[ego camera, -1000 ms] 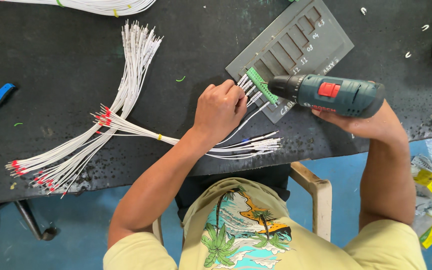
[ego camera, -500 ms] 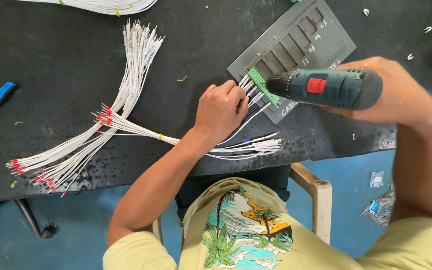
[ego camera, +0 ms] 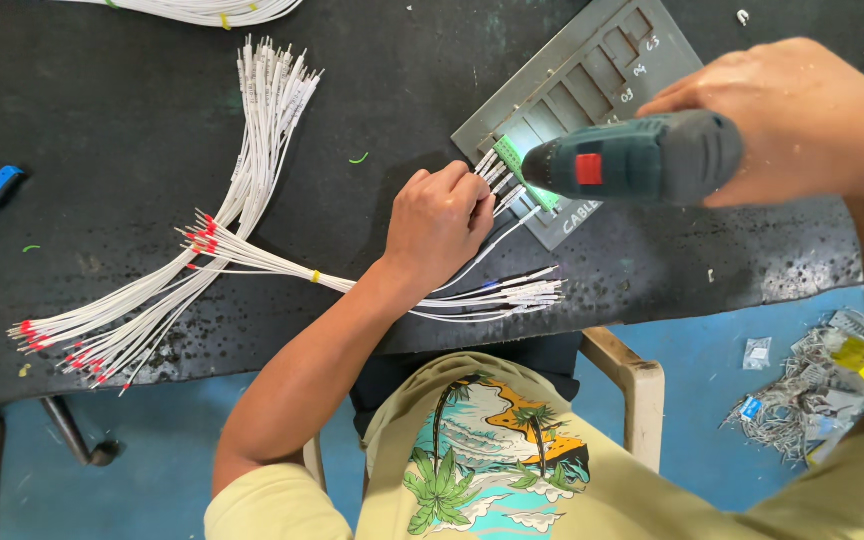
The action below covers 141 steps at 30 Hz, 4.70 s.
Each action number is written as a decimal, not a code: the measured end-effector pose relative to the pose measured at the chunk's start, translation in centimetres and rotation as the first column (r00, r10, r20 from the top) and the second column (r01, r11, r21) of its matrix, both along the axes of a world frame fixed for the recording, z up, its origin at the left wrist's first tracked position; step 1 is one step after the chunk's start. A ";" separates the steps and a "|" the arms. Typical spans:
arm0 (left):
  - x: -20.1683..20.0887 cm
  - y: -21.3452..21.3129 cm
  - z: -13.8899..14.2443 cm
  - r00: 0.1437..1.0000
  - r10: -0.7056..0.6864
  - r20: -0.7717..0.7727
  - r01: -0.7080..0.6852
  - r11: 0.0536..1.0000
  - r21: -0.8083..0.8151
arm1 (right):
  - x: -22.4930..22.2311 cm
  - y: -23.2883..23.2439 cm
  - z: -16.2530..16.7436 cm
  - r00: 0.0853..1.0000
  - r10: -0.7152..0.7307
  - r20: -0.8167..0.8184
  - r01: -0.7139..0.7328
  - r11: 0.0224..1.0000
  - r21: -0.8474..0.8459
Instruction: The person inserts white wire leads one at a time into a green terminal block connector held in a metal fixture and uses a cordless electric screwdriver to drive each terminal screw down onto the wires. After finishing the row, the person lifts the connector and presses the wires to check they are secured.
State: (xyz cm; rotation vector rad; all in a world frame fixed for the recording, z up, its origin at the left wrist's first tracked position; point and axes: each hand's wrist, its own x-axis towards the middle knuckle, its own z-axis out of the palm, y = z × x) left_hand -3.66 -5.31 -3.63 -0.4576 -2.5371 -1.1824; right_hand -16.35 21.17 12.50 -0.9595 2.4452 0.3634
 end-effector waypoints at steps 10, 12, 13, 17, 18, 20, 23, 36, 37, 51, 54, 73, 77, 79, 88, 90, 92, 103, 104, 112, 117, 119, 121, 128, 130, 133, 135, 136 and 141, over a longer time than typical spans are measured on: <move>0.2 -0.1 -0.1 1.000 -0.010 0.007 0.010 1.000 -0.004 | 1.4 -2.7 1.8 0.994 0.048 -0.101 -0.054 0.997 -0.056; 0.1 -0.1 -0.1 1.000 -0.006 0.003 0.006 1.000 -0.008 | 1.8 -2.7 1.8 0.997 0.016 -0.072 -0.014 0.999 0.033; 0.2 0.0 0.0 1.000 -0.007 0.002 0.007 1.000 -0.011 | 2.0 -2.6 1.8 0.998 -0.004 -0.057 0.009 0.997 0.077; 0.3 0.0 0.5 1.000 -0.008 -0.002 0.008 0.999 -0.033 | 2.5 -1.4 1.2 0.997 -0.059 -0.043 0.058 0.998 -0.024; 0.4 0.0 0.7 1.000 -0.006 0.003 0.006 0.999 -0.035 | 2.8 -0.9 0.9 0.993 -0.118 -0.016 0.117 0.990 -0.073; 0.7 0.0 1.1 0.999 -0.031 -0.035 0.030 0.999 -0.029 | 3.3 0.5 -0.2 0.972 -0.229 0.061 0.235 0.963 -0.133; 1.4 0.0 1.7 0.974 -0.176 -0.140 0.176 0.984 -0.015 | 4.3 2.8 -2.4 0.935 -0.271 0.230 0.338 0.879 -0.336; 2.3 2.1 1.5 0.858 -0.513 -0.022 0.497 0.841 -0.215 | 7.2 6.9 -9.4 0.844 -0.237 0.481 0.536 0.391 -0.748; 2.3 2.1 1.6 0.864 -0.503 -0.013 0.485 0.841 -0.239 | 7.1 6.8 -9.4 0.845 -0.248 0.475 0.535 0.395 -0.746; 1.6 0.8 2.4 0.944 -0.303 0.130 0.257 0.923 0.286 | 6.7 7.0 -9.5 0.866 -0.278 0.416 0.500 0.434 -0.749; 1.6 0.6 2.4 0.970 -0.226 0.088 0.208 0.962 0.178 | 6.7 7.0 -9.3 0.876 -0.255 0.410 0.483 0.433 -0.762; 1.6 1.3 1.4 0.989 -0.136 -0.059 0.131 0.988 -0.082 | 6.7 7.3 -9.6 0.895 -0.258 0.365 0.446 0.450 -0.774; 1.6 1.9 1.1 0.993 -0.104 -0.061 0.093 0.982 -0.166 | 6.7 7.5 -9.7 0.866 -0.248 0.435 0.500 0.408 -0.764; 1.6 2.0 1.1 0.993 -0.093 -0.072 0.078 0.979 -0.189 | 6.7 7.5 -9.9 0.888 -0.234 0.395 0.459 0.416 -0.785; 1.8 1.4 1.3 0.998 -0.057 0.006 0.057 0.995 -0.077 | 6.7 7.6 -10.0 0.880 -0.243 0.409 0.475 0.404 -0.781; 1.7 1.4 1.3 0.998 -0.054 0.019 0.055 0.994 -0.090 | 6.7 7.6 -10.0 0.892 -0.240 0.384 0.451 0.416 -0.789; 1.7 1.4 1.3 0.998 -0.051 0.025 0.053 0.994 -0.095 | 6.7 7.6 -10.0 0.894 -0.239 0.378 0.446 0.416 -0.792; 1.6 1.7 1.1 0.999 -0.037 0.028 0.039 0.996 -0.083 | 6.7 7.5 -10.0 0.888 -0.214 0.407 0.460 0.392 -0.797; 1.6 1.7 1.1 0.999 -0.035 0.030 0.038 0.996 -0.084 | 6.7 7.4 -9.9 0.885 -0.217 0.413 0.466 0.389 -0.795; 1.5 1.8 0.9 0.999 -0.030 0.018 0.031 0.997 -0.075 | 7.0 6.7 -9.4 0.827 -0.196 0.527 0.562 0.301 -0.770; 1.5 1.8 0.9 1.000 -0.016 0.008 0.016 0.997 -0.070 | 6.8 6.3 -8.6 0.875 -0.186 0.448 0.483 0.408 -0.774; 1.5 1.9 0.8 1.000 -0.008 0.007 0.009 0.998 -0.069 | 6.8 6.2 -8.4 0.872 -0.181 0.454 0.487 0.411 -0.771; 1.5 2.0 0.7 1.000 -0.003 0.013 0.004 0.998 -0.066 | 6.8 6.0 -8.3 0.881 -0.172 0.441 0.471 0.421 -0.776; 1.3 2.2 0.6 1.000 0.004 0.000 -0.004 0.998 -0.070 | 6.8 5.7 -8.2 0.881 -0.199 0.429 0.472 0.422 -0.774; 1.3 2.4 0.6 1.000 -0.004 -0.006 0.004 0.998 -0.057 | 6.8 5.8 -8.1 0.890 -0.168 0.423 0.453 0.415 -0.789; 1.2 2.5 0.5 0.999 -0.015 -0.041 0.012 0.998 -0.057 | 6.9 5.8 -8.0 0.874 -0.182 0.450 0.484 0.406 -0.775; 1.1 2.4 0.5 0.999 -0.016 -0.035 0.014 0.998 -0.064 | 6.9 5.9 -8.1 0.864 -0.191 0.467 0.502 0.418 -0.758; 1.1 2.3 0.6 0.999 -0.017 -0.033 0.015 0.998 -0.068 | 6.9 5.9 -8.2 0.859 -0.196 0.473 0.509 0.423 -0.750; 0.9 2.2 0.6 0.999 -0.014 -0.034 0.012 0.998 -0.055 | 8.4 6.5 -8.8 0.875 -0.264 0.406 0.481 0.381 -0.790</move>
